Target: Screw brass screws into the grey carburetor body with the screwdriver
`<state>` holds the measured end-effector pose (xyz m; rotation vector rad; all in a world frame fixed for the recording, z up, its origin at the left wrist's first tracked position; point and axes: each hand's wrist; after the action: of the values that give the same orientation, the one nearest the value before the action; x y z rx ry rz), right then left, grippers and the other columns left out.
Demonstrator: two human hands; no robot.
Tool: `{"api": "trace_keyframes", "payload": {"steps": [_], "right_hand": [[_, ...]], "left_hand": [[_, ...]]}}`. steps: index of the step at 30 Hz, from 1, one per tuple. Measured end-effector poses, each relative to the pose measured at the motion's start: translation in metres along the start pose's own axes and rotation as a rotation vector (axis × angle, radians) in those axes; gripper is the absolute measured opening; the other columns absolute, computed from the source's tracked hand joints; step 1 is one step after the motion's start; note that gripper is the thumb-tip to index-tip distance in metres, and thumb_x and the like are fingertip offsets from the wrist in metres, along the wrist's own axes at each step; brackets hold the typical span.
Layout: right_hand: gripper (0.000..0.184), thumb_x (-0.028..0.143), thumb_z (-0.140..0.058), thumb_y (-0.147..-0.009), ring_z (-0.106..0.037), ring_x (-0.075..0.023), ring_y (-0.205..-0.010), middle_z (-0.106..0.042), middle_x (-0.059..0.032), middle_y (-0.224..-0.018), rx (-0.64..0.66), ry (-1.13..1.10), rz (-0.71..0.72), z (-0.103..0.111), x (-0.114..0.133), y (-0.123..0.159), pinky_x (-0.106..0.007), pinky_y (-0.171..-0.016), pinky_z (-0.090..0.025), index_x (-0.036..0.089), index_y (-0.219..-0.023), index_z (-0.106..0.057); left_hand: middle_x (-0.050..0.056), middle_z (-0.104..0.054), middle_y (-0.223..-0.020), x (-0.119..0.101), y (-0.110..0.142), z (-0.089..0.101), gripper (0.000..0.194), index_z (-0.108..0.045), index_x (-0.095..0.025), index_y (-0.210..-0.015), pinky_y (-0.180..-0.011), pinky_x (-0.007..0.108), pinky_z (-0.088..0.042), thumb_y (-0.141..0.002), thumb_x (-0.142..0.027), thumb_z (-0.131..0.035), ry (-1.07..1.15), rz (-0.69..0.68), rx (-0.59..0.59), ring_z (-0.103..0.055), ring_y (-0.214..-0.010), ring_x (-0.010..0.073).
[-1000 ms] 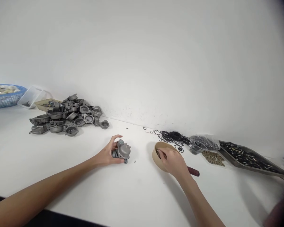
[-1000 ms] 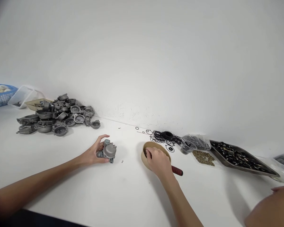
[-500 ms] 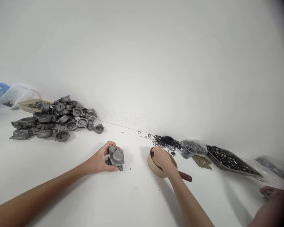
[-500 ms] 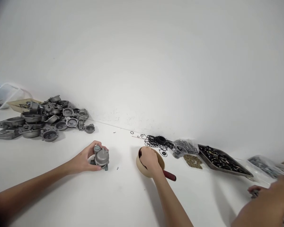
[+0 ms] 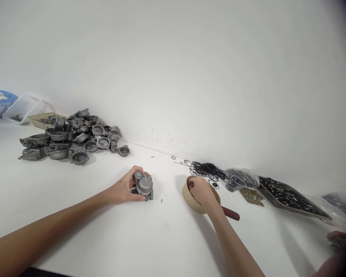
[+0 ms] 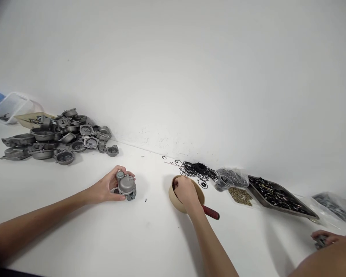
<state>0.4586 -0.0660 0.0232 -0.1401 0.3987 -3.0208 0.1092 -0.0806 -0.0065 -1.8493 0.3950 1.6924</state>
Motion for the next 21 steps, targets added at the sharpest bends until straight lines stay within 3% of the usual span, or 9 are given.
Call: {"api": "trace_keyframes", "payload": {"steps": [4, 7, 10, 13, 21], "right_hand": [[0.015, 0.025, -0.058, -0.099, -0.067, -0.0184, -0.086, -0.071, -0.0085, -0.1, -0.099, -0.179, 0.012, 0.012, 0.012, 0.003, -0.035, -0.077, -0.057, 0.015, -0.1, -0.069], [0.02, 0.02, -0.05, -0.098, -0.068, -0.02, -0.085, -0.072, -0.0101, -0.102, -0.139, -0.34, 0.134, 0.018, 0.036, 0.016, -0.034, -0.076, -0.055, 0.019, -0.099, -0.07], [0.018, 0.021, -0.056, -0.095, -0.068, -0.0173, -0.079, -0.073, -0.006, -0.097, -0.044, -0.506, 0.376, 0.013, 0.068, 0.032, -0.031, -0.073, -0.056, 0.024, -0.097, -0.073], [0.019, 0.016, -0.058, -0.091, -0.067, -0.0138, -0.073, -0.073, -0.0036, -0.094, 0.045, -0.626, 0.512, 0.001, 0.091, 0.043, -0.027, -0.069, -0.057, 0.024, -0.099, -0.073], [0.026, 0.011, -0.058, -0.09, -0.063, -0.0129, -0.071, -0.069, -0.0034, -0.09, 0.108, -0.705, 0.51, -0.015, 0.093, 0.043, -0.026, -0.068, -0.056, 0.023, -0.107, -0.072]], "left_hand": [[0.012, -0.052, -0.144, 0.003, -0.001, -0.005, 0.067, -0.04, -0.028, -0.119, -0.104, 0.044, -0.048, -0.076, -0.023, -0.09, 0.002, -0.003, -0.016, -0.061, -0.123, 0.0264], [0.012, -0.053, -0.143, 0.004, -0.002, -0.006, 0.067, -0.04, -0.028, -0.119, -0.103, 0.044, -0.048, -0.076, -0.023, -0.09, 0.011, -0.001, -0.013, -0.061, -0.122, 0.0264], [0.012, -0.053, -0.141, 0.003, -0.001, -0.007, 0.066, -0.04, -0.027, -0.118, -0.101, 0.042, -0.049, -0.076, -0.021, -0.09, 0.038, -0.021, -0.002, -0.062, -0.12, 0.0254], [0.012, -0.052, -0.141, 0.003, -0.002, -0.008, 0.064, -0.039, -0.026, -0.117, -0.1, 0.04, -0.048, -0.077, -0.019, -0.089, 0.091, -0.052, 0.02, -0.061, -0.121, 0.0244], [0.014, -0.04, -0.153, 0.002, -0.004, -0.002, 0.065, -0.037, -0.029, -0.117, -0.083, 0.033, -0.055, -0.078, -0.019, -0.088, 0.206, -0.041, 0.07, -0.062, -0.121, 0.0259]]}}
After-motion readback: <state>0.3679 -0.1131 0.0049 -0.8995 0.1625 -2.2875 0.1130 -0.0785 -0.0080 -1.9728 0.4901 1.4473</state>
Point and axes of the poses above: each hand's wrist, its own y-axis away from the middle knuckle, its own z-axis out of the back of the hand, x = y × z
